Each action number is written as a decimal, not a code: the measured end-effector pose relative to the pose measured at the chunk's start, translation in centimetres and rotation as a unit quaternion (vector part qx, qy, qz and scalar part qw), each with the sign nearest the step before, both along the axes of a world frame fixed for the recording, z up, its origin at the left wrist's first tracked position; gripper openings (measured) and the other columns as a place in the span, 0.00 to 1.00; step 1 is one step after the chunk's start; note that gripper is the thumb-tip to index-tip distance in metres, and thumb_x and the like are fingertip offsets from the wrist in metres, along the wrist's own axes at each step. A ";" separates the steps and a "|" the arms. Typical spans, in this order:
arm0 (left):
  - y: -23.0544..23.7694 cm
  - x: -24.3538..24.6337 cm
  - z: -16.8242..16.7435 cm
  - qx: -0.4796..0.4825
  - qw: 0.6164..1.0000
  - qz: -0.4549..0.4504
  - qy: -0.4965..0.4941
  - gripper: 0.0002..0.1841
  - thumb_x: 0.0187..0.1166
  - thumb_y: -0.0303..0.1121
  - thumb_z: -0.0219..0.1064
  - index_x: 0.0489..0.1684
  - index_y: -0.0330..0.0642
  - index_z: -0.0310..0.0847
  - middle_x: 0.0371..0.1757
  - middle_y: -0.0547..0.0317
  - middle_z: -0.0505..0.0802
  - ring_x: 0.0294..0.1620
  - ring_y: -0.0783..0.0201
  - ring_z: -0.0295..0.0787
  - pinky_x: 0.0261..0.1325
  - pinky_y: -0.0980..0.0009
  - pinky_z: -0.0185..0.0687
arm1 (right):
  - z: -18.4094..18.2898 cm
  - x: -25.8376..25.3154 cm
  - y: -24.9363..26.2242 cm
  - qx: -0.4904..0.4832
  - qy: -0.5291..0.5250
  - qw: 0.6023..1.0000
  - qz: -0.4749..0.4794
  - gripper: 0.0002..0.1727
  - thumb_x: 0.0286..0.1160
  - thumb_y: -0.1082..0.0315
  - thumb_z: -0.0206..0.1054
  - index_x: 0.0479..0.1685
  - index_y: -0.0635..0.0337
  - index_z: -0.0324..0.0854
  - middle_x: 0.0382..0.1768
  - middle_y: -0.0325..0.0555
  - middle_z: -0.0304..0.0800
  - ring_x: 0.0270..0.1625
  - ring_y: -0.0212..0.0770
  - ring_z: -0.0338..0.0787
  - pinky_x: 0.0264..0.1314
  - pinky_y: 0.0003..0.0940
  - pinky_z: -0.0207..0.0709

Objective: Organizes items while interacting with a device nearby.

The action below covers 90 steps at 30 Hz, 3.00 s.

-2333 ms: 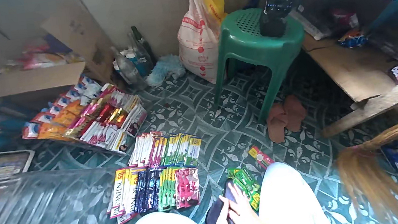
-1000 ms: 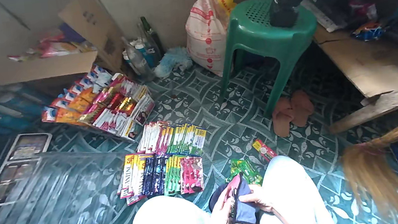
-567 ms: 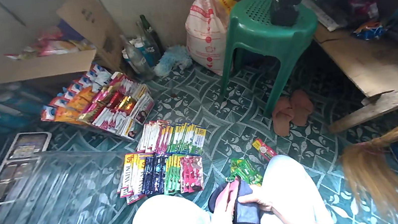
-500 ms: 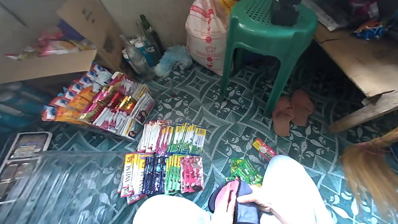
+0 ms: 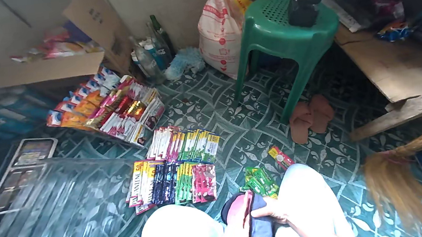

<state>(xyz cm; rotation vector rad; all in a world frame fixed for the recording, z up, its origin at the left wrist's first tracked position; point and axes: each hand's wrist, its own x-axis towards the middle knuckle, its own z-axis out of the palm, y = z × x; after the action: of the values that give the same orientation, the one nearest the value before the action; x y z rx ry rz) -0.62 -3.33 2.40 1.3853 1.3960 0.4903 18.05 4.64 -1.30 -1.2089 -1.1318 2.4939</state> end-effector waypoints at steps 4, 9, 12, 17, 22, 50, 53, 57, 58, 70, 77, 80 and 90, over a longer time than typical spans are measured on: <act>0.1 -0.1 0.4 -0.011 1.000 -0.009 0.000 0.33 0.90 0.26 0.50 0.95 0.38 0.42 0.87 0.39 0.71 0.77 0.47 0.80 0.81 0.52 0.71 | -0.4 0.0 0.3 0.013 -0.024 0.998 -0.059 0.18 0.71 0.69 0.76 0.56 0.68 0.81 0.42 0.48 0.95 0.45 0.39 0.94 0.58 0.39 0.88; -0.1 -1.1 -0.2 -0.051 0.998 0.029 -0.017 0.48 0.78 0.28 0.70 0.96 0.40 0.38 0.52 0.36 0.93 0.51 0.46 0.93 0.65 0.49 0.83 | -0.5 0.0 0.6 -0.005 -0.047 0.988 -0.149 0.19 0.73 0.70 0.76 0.59 0.70 0.79 0.44 0.52 0.94 0.46 0.41 0.95 0.58 0.41 0.89; -0.2 -1.3 -0.2 -0.065 0.997 0.044 -0.008 0.48 0.78 0.28 0.68 0.96 0.41 0.34 0.40 0.43 0.93 0.40 0.53 0.92 0.56 0.53 0.85 | -0.1 0.3 0.7 -0.008 -0.020 0.997 -0.070 0.20 0.71 0.70 0.76 0.59 0.68 0.79 0.44 0.49 0.94 0.47 0.40 0.95 0.58 0.41 0.89; 0.2 -0.8 0.2 -0.079 0.997 0.013 -0.013 0.44 0.82 0.28 0.62 0.96 0.41 0.35 0.36 0.46 0.91 0.33 0.57 0.86 0.47 0.58 0.84 | -0.5 -0.2 0.2 0.035 -0.037 0.998 0.026 0.23 0.62 0.70 0.82 0.56 0.65 0.82 0.45 0.46 0.95 0.48 0.36 0.94 0.60 0.38 0.88; 0.2 -1.4 0.2 -0.065 0.998 0.020 -0.007 0.44 0.81 0.29 0.64 0.96 0.43 0.37 0.39 0.44 0.93 0.36 0.54 0.90 0.52 0.53 0.85 | -0.1 -0.1 0.7 0.025 -0.083 0.992 -0.087 0.20 0.66 0.68 0.81 0.54 0.69 0.82 0.41 0.50 0.95 0.43 0.40 0.95 0.56 0.40 0.89; -1.0 -1.5 -0.6 -0.049 0.990 0.127 -0.032 0.39 0.80 0.30 0.67 0.92 0.40 0.53 0.37 0.48 0.94 0.34 0.62 0.91 0.50 0.60 0.86 | -0.3 -0.2 0.6 0.014 -0.093 0.991 -0.090 0.24 0.66 0.67 0.82 0.57 0.70 0.80 0.44 0.52 0.94 0.46 0.42 0.95 0.58 0.41 0.89; -1.1 -1.6 -0.4 -0.042 0.988 0.143 -0.028 0.38 0.80 0.27 0.66 0.92 0.40 0.53 0.36 0.49 0.94 0.32 0.63 0.89 0.48 0.62 0.85 | -0.5 -0.3 0.5 0.003 -0.093 0.988 -0.124 0.24 0.69 0.67 0.80 0.59 0.70 0.80 0.45 0.53 0.94 0.47 0.42 0.95 0.58 0.41 0.89; -1.1 -0.7 -0.4 -0.027 0.987 0.155 -0.009 0.37 0.81 0.29 0.66 0.92 0.39 0.53 0.36 0.45 0.93 0.31 0.59 0.89 0.46 0.58 0.85 | -0.3 0.0 0.4 0.011 -0.073 0.997 -0.036 0.24 0.68 0.67 0.80 0.60 0.68 0.79 0.46 0.49 0.94 0.48 0.39 0.94 0.59 0.40 0.88; -1.1 -0.6 -0.4 -0.025 0.987 0.156 -0.009 0.37 0.81 0.30 0.65 0.92 0.40 0.54 0.35 0.46 0.93 0.30 0.59 0.88 0.45 0.58 0.85 | -0.3 -0.1 0.3 0.016 -0.077 0.996 -0.037 0.24 0.66 0.67 0.81 0.59 0.68 0.80 0.45 0.49 0.94 0.47 0.39 0.94 0.59 0.40 0.88; 0.7 2.8 -2.0 -0.079 0.910 0.332 -0.235 0.29 0.92 0.39 0.47 0.92 0.42 0.53 0.88 0.38 0.66 0.82 0.48 0.70 0.75 0.50 0.73 | 1.0 -3.0 -1.9 0.058 0.019 0.983 -0.171 0.25 0.95 0.56 0.48 0.67 0.72 0.75 0.50 0.52 0.92 0.52 0.38 0.92 0.64 0.39 0.86; 1.0 3.7 -2.1 -0.008 0.927 0.303 -0.222 0.30 0.95 0.41 0.36 0.88 0.25 0.55 0.88 0.34 0.66 0.89 0.54 0.60 0.90 0.61 0.53 | 1.0 -3.1 -3.5 0.228 -0.117 0.961 -0.101 0.24 0.92 0.58 0.54 0.63 0.74 0.79 0.56 0.60 0.89 0.61 0.42 0.89 0.71 0.41 0.79; 1.1 3.4 -1.1 -0.069 0.892 0.324 -0.309 0.31 0.96 0.44 0.36 0.92 0.35 0.48 0.90 0.43 0.64 0.87 0.62 0.64 0.87 0.63 0.60 | 2.1 -2.9 -2.7 0.263 -0.166 0.947 -0.078 0.28 0.83 0.56 0.66 0.67 0.76 0.77 0.63 0.66 0.87 0.70 0.50 0.86 0.78 0.45 0.73; 0.4 2.3 3.6 -0.153 0.791 0.404 -0.433 0.21 0.95 0.39 0.40 0.61 0.37 0.79 0.43 0.53 0.93 0.43 0.64 0.92 0.47 0.66 0.89 | 1.9 -1.7 -1.2 0.129 -0.078 0.984 -0.097 0.28 0.96 0.57 0.44 0.81 0.73 0.64 0.67 0.61 0.83 0.67 0.40 0.86 0.75 0.38 0.77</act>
<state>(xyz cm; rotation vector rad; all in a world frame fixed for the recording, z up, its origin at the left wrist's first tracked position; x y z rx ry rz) 1.71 -2.92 6.00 0.1194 1.1209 1.2086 16.30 3.43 0.62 -1.3825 -1.2603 2.0684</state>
